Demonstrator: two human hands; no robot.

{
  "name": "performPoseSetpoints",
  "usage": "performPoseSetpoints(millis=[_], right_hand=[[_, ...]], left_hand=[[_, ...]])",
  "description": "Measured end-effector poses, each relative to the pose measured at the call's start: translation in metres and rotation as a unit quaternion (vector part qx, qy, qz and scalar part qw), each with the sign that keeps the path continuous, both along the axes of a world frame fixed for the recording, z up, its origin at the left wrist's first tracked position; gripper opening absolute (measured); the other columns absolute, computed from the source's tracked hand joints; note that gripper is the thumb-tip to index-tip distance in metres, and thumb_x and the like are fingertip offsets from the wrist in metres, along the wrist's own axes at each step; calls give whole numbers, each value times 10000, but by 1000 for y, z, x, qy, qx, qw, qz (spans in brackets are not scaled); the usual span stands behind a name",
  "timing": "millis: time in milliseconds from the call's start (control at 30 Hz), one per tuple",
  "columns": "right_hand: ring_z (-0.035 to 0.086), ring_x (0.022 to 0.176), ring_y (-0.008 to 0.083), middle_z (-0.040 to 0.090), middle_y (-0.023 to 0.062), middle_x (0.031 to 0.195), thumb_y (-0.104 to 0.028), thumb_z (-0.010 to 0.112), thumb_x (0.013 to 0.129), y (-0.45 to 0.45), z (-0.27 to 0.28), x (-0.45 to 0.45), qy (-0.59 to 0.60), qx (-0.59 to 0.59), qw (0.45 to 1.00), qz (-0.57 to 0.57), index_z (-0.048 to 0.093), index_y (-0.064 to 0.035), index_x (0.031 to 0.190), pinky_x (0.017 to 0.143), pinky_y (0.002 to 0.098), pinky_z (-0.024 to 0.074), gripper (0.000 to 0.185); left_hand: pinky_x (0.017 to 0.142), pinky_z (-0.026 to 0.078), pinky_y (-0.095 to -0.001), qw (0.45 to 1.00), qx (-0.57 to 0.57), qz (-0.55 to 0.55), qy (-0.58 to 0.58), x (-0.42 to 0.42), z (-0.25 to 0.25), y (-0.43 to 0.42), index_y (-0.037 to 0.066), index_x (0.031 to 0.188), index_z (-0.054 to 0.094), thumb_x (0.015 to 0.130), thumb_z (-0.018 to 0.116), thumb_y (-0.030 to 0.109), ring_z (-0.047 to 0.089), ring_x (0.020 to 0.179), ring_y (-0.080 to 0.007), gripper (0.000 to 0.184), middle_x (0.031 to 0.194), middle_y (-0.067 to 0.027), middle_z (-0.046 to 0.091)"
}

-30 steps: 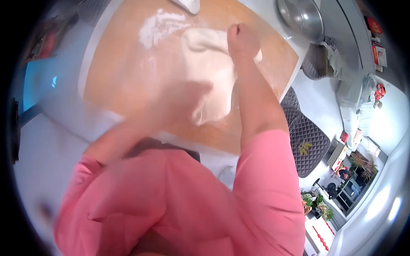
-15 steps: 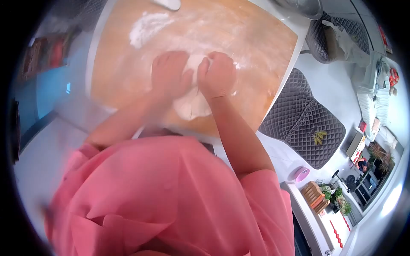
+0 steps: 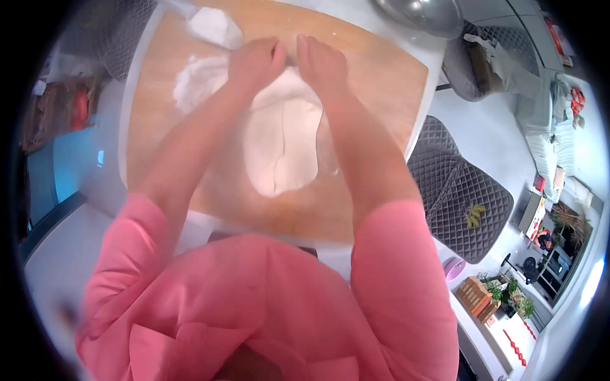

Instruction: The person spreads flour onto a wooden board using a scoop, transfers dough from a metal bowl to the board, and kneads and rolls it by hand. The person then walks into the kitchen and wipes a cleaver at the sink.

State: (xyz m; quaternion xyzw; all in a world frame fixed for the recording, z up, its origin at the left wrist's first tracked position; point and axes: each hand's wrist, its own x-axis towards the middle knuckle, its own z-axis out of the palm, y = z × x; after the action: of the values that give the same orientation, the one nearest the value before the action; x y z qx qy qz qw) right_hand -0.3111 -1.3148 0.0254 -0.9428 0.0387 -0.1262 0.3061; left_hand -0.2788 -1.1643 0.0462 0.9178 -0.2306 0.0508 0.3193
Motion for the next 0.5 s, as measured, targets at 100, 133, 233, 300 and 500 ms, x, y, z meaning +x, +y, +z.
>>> performPoseSetpoints(millis=[100, 133, 233, 300, 500], right_hand=[[614, 811, 329, 665, 150, 860, -493, 232, 945, 3, 8, 3, 146, -100, 983, 52, 687, -122, 868, 772, 413, 456, 592], [614, 811, 329, 665, 150, 860, -493, 232, 945, 11, 31, 1, 141, -104, 983, 52, 687, -122, 868, 772, 413, 456, 592], [598, 897, 326, 665, 134, 917, -410, 243, 930, 42, 81, -36, 365, 20, 930, 21, 680, -85, 889, 859, 405, 412, 547], [576, 881, 318, 657, 122, 905, -376, 307, 893, 65, 82, -86, 282, -40, 958, 32, 671, -83, 851, 843, 425, 384, 470], [536, 835, 298, 617, 74, 833, -284, 487, 766, 65, 31, -102, -33, -81, 992, 90, 626, -137, 767, 751, 441, 369, 202]], left_hand=[[758, 486, -435, 970, 179, 38, 162, -11, 16, -1, 30, 867, 665, 889, 325, 358, 630, 849, -338, 472, 877, -148, 671], [758, 486, -435, 971, 176, 40, 158, -19, 24, 0, 30, 867, 665, 889, 325, 358, 630, 849, -338, 472, 877, -148, 671], [794, 475, -443, 961, 103, -24, 254, -65, 72, 27, 30, 932, 662, 866, 391, 285, 619, 918, -338, 378, 979, -179, 657], [826, 451, -451, 966, -15, -65, 251, -109, 76, 55, 34, 893, 631, 835, 451, 179, 563, 949, -367, 238, 937, -170, 628], [893, 435, -403, 934, -172, 5, 314, -154, 24, 117, 42, 1207, 454, 677, 780, 280, 518, 1066, -323, 666, 1155, -168, 521]])
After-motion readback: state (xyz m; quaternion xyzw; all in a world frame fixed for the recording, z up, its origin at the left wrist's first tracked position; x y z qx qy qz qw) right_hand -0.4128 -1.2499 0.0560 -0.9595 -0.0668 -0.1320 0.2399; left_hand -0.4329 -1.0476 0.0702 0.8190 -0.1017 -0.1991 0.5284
